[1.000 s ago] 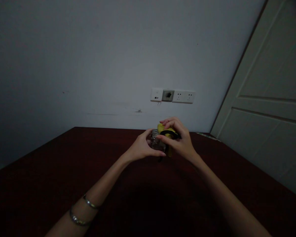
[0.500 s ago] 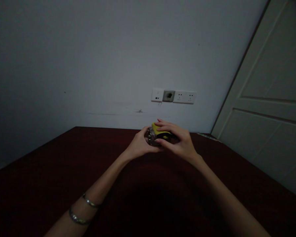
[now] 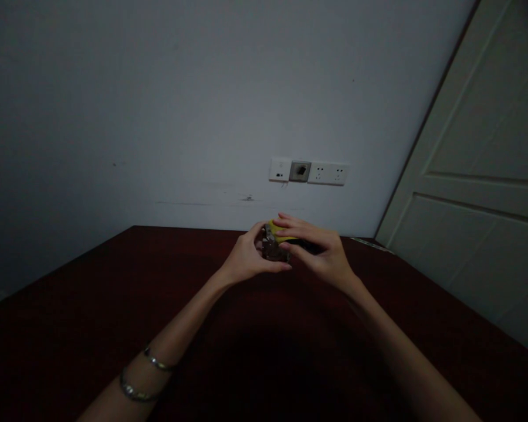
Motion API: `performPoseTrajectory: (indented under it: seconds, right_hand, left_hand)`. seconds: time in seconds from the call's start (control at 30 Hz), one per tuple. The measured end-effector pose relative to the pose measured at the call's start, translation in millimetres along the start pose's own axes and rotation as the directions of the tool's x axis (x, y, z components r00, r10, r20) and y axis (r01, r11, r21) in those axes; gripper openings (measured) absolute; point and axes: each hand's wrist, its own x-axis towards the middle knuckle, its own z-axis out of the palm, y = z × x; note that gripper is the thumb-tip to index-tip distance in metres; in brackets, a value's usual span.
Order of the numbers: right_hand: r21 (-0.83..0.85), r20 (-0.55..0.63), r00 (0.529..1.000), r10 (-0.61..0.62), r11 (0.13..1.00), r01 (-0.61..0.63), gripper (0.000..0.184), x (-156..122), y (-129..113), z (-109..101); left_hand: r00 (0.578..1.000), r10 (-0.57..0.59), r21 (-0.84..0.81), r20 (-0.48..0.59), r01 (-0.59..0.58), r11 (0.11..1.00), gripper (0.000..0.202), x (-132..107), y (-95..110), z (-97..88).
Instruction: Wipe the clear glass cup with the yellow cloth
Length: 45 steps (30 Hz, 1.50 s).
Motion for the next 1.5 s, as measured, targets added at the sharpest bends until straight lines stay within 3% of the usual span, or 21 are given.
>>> performPoseTrajectory:
  seconds: [0.23, 0.4, 0.5, 0.6, 0.83, 1.13, 1.33, 1.5]
  right_hand:
    - [0.143, -0.027, 0.986, 0.164, 0.977, -0.159, 0.02, 1, 9, -2]
    - [-0.043, -0.006, 1.0, -0.006, 0.999, 0.006, 0.024, 2, -6, -2]
    - [-0.21, 0.077, 0.989, -0.129, 0.967, 0.142, 0.029, 6, -14, -1]
    - [-0.302, 0.118, 0.979, -0.168, 0.933, 0.197, 0.033, 9, -16, 0]
    - [-0.318, 0.132, 0.982, -0.137, 0.932, 0.173, 0.039, 5, -7, -5]
    - [-0.318, 0.148, 0.979, -0.138, 0.931, 0.179, 0.041, 3, -11, -8]
    - [-0.272, 0.022, 1.0, -0.021, 0.962, 0.026, 0.043, 1, -8, -10]
    - [-0.28, 0.012, 0.994, -0.112, 0.954, 0.111, 0.052, 2, -15, -5]
  left_hand:
    - [0.997, 0.06, 0.203, 0.055, -0.07, 0.977, 0.075, -1, 13, -4.5]
    - [0.999, 0.044, 0.202, 0.019, -0.047, 0.978, 0.068, 0, 21, -5.3]
    - [1.0, 0.003, 0.16, 0.015, -0.005, 0.987, 0.064, 4, 20, -10.4]
    - [0.998, -0.02, 0.134, 0.059, 0.012, 0.991, 0.064, 9, 20, -19.8]
    - [0.979, -0.02, 0.127, 0.203, -0.006, 0.992, 0.078, 20, 24, -32.0]
    - [0.98, 0.048, 0.181, 0.192, -0.083, 0.98, 0.08, 22, 23, -31.5]
    - [0.977, 0.049, 0.233, 0.206, -0.098, 0.968, 0.079, 16, 29, -30.9]
    - [0.992, 0.051, 0.189, 0.114, -0.072, 0.979, 0.081, 14, 31, -26.1]
